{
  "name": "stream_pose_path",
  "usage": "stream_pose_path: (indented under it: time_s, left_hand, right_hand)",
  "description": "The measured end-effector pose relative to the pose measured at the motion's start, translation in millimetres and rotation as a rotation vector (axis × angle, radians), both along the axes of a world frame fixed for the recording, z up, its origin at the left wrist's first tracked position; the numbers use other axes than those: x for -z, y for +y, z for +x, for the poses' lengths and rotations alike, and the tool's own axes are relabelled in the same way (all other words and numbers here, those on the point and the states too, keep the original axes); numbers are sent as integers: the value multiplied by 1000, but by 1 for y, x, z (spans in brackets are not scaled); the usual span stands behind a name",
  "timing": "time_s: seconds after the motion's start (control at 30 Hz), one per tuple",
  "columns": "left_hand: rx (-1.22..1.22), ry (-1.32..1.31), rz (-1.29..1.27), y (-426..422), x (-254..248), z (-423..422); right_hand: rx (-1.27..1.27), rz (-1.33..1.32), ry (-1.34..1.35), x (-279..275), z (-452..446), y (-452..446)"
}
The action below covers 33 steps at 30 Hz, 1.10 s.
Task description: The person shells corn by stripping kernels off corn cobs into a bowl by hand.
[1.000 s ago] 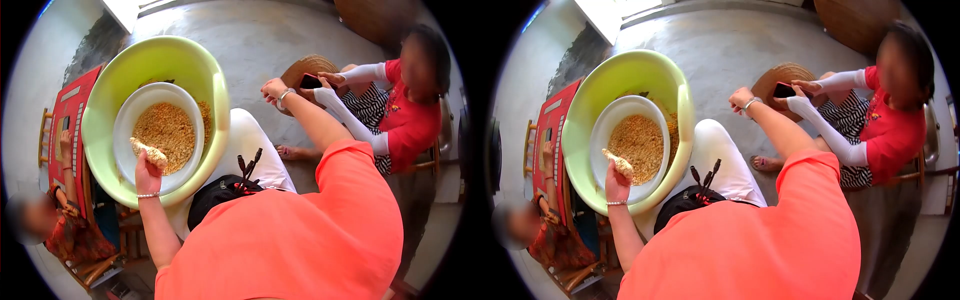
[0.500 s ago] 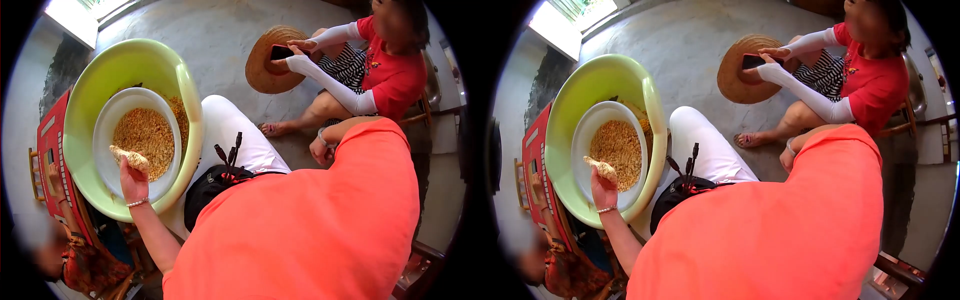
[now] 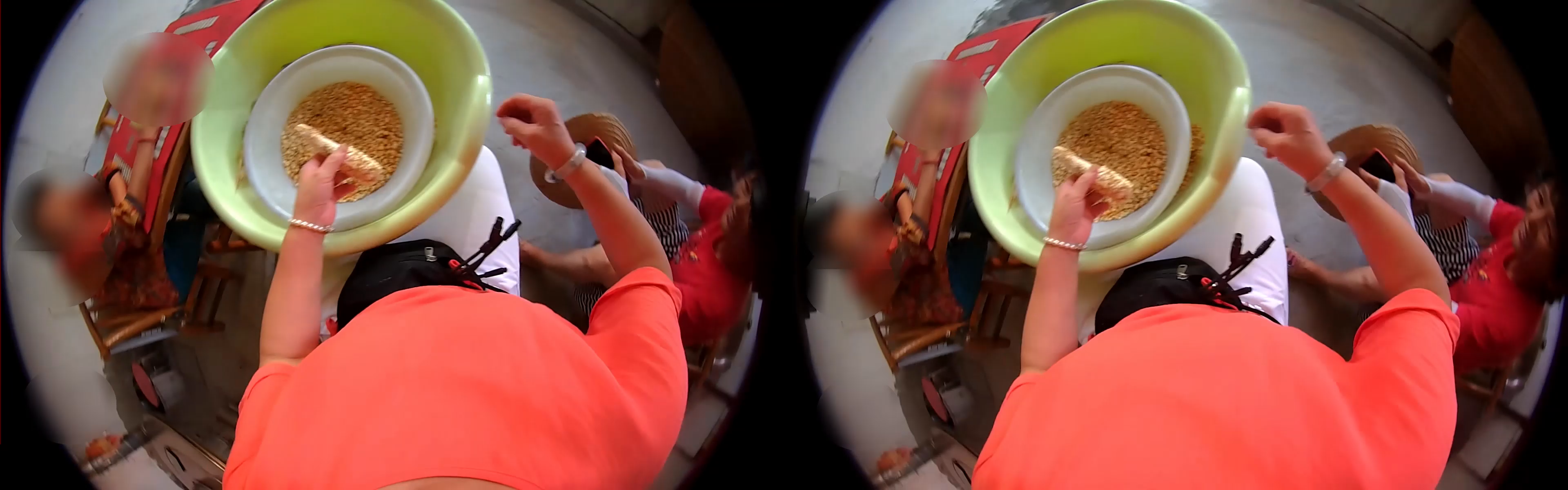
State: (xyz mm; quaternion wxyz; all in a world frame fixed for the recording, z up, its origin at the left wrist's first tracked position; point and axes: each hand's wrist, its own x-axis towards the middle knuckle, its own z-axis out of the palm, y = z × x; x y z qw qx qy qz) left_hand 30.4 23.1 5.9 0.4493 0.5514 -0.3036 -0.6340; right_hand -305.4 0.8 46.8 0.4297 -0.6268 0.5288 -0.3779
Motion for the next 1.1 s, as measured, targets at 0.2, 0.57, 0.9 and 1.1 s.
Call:
stream_pose_path:
  time_s: [0.2,0.57,0.9,1.1]
  left_hand:
    - [-74,-4,-44,7,-7,-15]
    - [-100,-294,-95,16,-11,11]
    - [-136,-187,-67,15,8,11]
    - [-21,-63,-58,0,28,25]
  right_hand:
    - [-587,-197,283,-1,125,-24]
    - [-809,-151,210,57,199,-55]
    - [-847,12,216,64,207,-56]
    - [-783,444,43,53,206,-63]
